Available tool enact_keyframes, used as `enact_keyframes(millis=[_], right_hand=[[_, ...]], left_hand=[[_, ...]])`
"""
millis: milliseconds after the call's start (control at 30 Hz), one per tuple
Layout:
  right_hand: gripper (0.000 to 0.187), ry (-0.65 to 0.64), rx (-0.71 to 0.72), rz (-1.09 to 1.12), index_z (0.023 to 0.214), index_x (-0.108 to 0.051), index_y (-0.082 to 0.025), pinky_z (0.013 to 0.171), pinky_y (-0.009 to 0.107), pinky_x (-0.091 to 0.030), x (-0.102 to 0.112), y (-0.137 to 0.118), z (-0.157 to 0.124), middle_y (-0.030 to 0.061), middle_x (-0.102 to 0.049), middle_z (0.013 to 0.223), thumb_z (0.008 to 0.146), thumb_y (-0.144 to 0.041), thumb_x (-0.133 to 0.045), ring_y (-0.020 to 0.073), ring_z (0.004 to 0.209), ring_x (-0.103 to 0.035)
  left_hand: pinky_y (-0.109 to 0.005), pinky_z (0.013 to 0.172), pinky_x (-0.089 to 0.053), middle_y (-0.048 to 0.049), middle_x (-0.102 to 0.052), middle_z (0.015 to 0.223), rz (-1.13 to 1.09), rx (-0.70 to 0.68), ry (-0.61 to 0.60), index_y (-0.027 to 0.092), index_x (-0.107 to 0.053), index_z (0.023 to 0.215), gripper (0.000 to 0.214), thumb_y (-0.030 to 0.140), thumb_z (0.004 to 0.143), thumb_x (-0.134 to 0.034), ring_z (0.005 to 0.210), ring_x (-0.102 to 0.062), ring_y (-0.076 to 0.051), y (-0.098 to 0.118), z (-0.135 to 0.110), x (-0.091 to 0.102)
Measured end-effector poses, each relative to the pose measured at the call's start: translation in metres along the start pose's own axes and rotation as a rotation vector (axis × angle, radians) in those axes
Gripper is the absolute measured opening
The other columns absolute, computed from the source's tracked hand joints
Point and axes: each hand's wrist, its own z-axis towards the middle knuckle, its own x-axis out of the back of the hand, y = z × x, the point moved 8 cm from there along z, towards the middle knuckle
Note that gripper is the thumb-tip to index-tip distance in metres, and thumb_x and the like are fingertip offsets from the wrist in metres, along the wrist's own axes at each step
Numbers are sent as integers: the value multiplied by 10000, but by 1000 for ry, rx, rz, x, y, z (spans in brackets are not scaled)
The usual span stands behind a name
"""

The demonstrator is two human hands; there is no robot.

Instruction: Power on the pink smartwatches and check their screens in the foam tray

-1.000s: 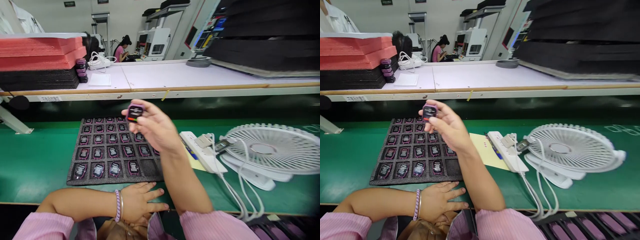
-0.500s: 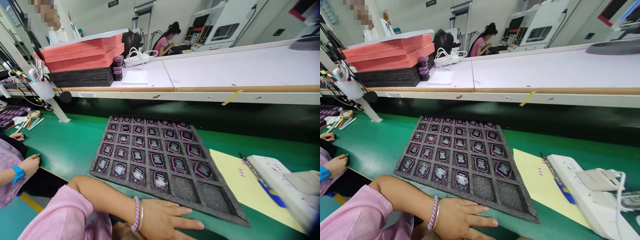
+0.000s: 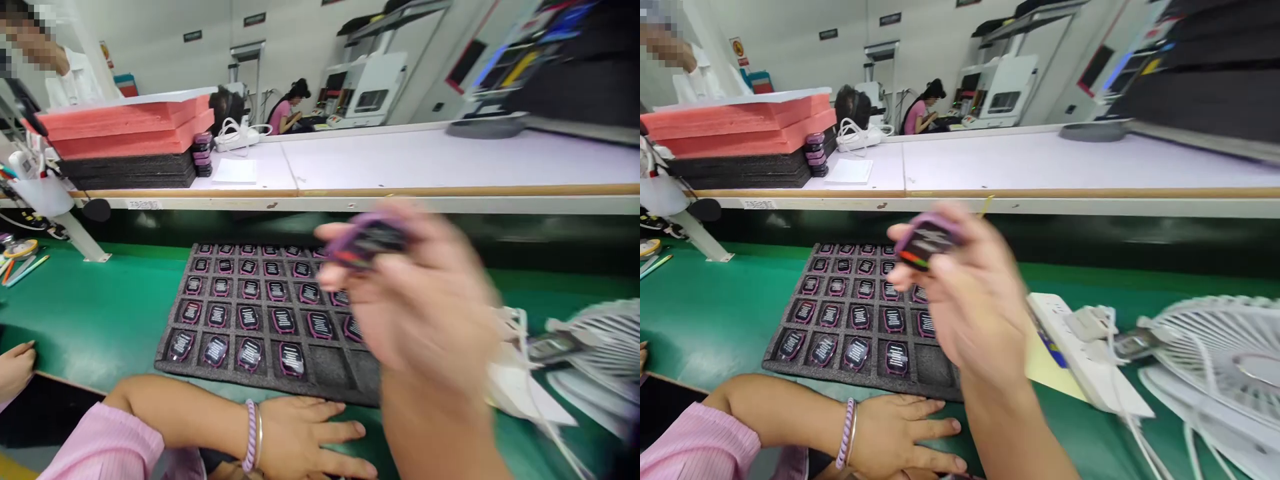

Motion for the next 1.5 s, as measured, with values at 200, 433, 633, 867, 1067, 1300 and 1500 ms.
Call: enact_keyframes(millis=[200, 433, 633, 867, 1067, 1300, 1500], right_hand=[[504, -70, -344, 188, 1144, -616, -232, 629, 282, -503, -14, 85, 24, 51, -734, 1080, 655, -166, -723, 150, 703, -648], [472, -96, -329, 150, 1138, -605, -225, 605, 275, -468, -16, 99, 23, 37, -727, 1019, 694, -221, -765, 139, 669, -612], [431, -97, -316, 108, 1114, -593, -212, 562, 270, -460, -13, 99, 25, 35, -715, 971, 746, -299, -800, 124, 616, -581], [473, -88, -309, 121, 1134, -601, -221, 606, 259, -501, -12, 100, 25, 35, -733, 1025, 672, -180, -698, 143, 685, -665], [506, -111, -325, 167, 1133, -600, -233, 675, 284, -571, -13, 98, 26, 31, -732, 1047, 641, -148, -683, 166, 754, -709], [519, -143, -320, 190, 1167, -590, -246, 737, 323, -607, -14, 98, 26, 43, -724, 1103, 688, -163, -773, 183, 798, -724], [504, -161, -306, 183, 1181, -592, -240, 684, 310, -588, -15, 99, 26, 47, -728, 1087, 718, -195, -789, 174, 756, -704]], left_hand=[[-383, 1242, -386, -87, -353, 1690, -52, -16, -4, 242, -381, 1618, 745, 540, 968, -588, 1526, -408, -339, -3, 0, -9], [-415, 1257, -367, -97, -294, 1717, -110, 9, 19, 248, -354, 1628, 766, 530, 964, -612, 1558, -351, -334, -3, 0, -16], [-428, 1272, -347, -102, -300, 1715, -170, -2, -10, 237, -368, 1622, 733, 491, 975, -601, 1577, -307, -337, -4, 0, -13], [-441, 1282, -321, -123, -263, 1725, -196, -13, -8, 216, -329, 1633, 743, 467, 981, -582, 1578, -300, -347, -4, -2, -16], [-430, 1285, -311, -118, -278, 1720, -199, -12, -8, 219, -329, 1631, 719, 464, 995, -561, 1577, -304, -345, -5, -2, -15], [-432, 1281, -325, -112, -291, 1717, -195, -5, -35, 221, -353, 1625, 724, 464, 984, -585, 1573, -313, -347, -4, 0, -12], [-446, 1277, -331, -127, -287, 1717, -214, -7, -19, 216, -361, 1623, 720, 451, 981, -587, 1575, -311, -337, -4, -1, -12]])
